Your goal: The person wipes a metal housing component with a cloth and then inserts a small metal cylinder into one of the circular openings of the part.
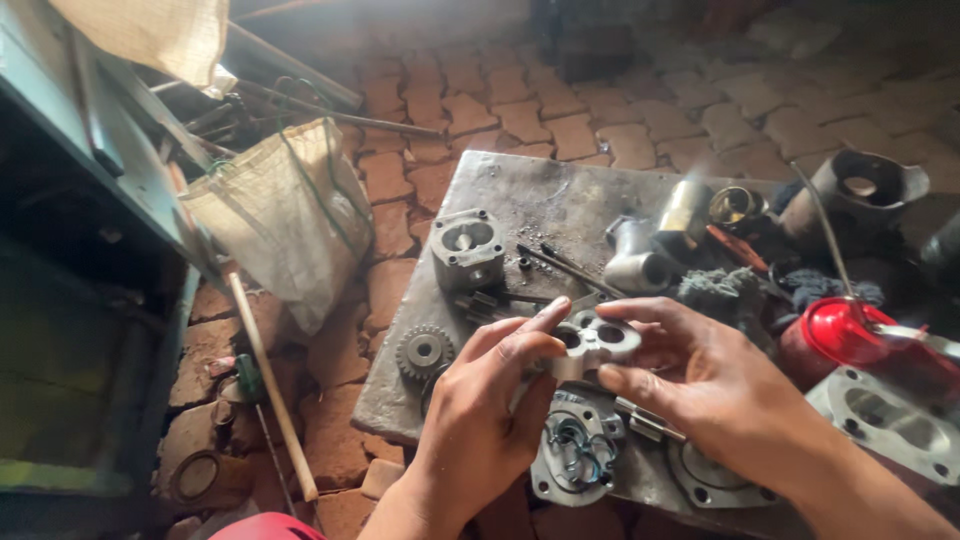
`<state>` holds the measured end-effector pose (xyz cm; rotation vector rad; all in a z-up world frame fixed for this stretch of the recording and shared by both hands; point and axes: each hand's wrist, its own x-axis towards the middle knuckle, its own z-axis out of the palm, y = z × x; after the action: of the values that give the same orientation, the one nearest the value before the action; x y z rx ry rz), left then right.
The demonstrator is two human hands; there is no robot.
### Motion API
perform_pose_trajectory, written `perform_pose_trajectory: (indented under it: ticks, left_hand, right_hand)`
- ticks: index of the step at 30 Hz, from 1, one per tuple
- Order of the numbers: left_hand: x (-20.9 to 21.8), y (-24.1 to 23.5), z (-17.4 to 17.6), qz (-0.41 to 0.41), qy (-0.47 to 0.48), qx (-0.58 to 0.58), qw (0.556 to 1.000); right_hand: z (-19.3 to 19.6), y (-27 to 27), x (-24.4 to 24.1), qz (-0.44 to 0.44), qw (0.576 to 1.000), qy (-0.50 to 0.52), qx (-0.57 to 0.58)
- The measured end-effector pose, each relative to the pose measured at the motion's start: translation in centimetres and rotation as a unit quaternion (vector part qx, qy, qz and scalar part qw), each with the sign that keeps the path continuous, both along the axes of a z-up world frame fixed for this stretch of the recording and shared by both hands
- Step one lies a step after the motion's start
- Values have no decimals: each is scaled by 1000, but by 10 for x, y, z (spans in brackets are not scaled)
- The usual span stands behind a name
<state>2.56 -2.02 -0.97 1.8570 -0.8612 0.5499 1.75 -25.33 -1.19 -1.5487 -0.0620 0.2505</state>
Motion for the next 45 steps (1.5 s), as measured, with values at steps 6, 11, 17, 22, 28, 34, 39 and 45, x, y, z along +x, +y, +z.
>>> perform_pose_trajectory:
  ticks: [6, 11, 17, 22, 28, 34, 39, 45]
  left_hand:
    - [-4, -3, -12, 32, 113, -127, 985]
    - [0, -8, -25, -81, 405, -329, 849]
    - [3, 2, -20, -53, 418, -214, 881]
    - [10, 10, -23, -20, 367, -107, 924]
    - [41, 48, -54, 89, 321, -118, 935]
    - [93, 89, -92, 374, 298, -13, 878]
    - [93, 97, -111, 378, 362, 23, 852]
    - [80, 92, -90, 381, 414, 92, 822]
  right_hand:
    - [0, 19, -14, -84, 983, -100, -132]
    - [4, 43, -21, -150, 924, -211, -283]
    - [3, 39, -10, -134, 974, -73, -166]
    - [-9, 35, 12, -95, 986, 135, -36]
    - [-5, 36, 10, -82, 974, 5, -210]
    - [14, 32, 3, -96, 942, -1, -321]
    - [21, 33, -3, -102, 939, 15, -327]
    - [28, 25, -4, -116, 926, 29, -359]
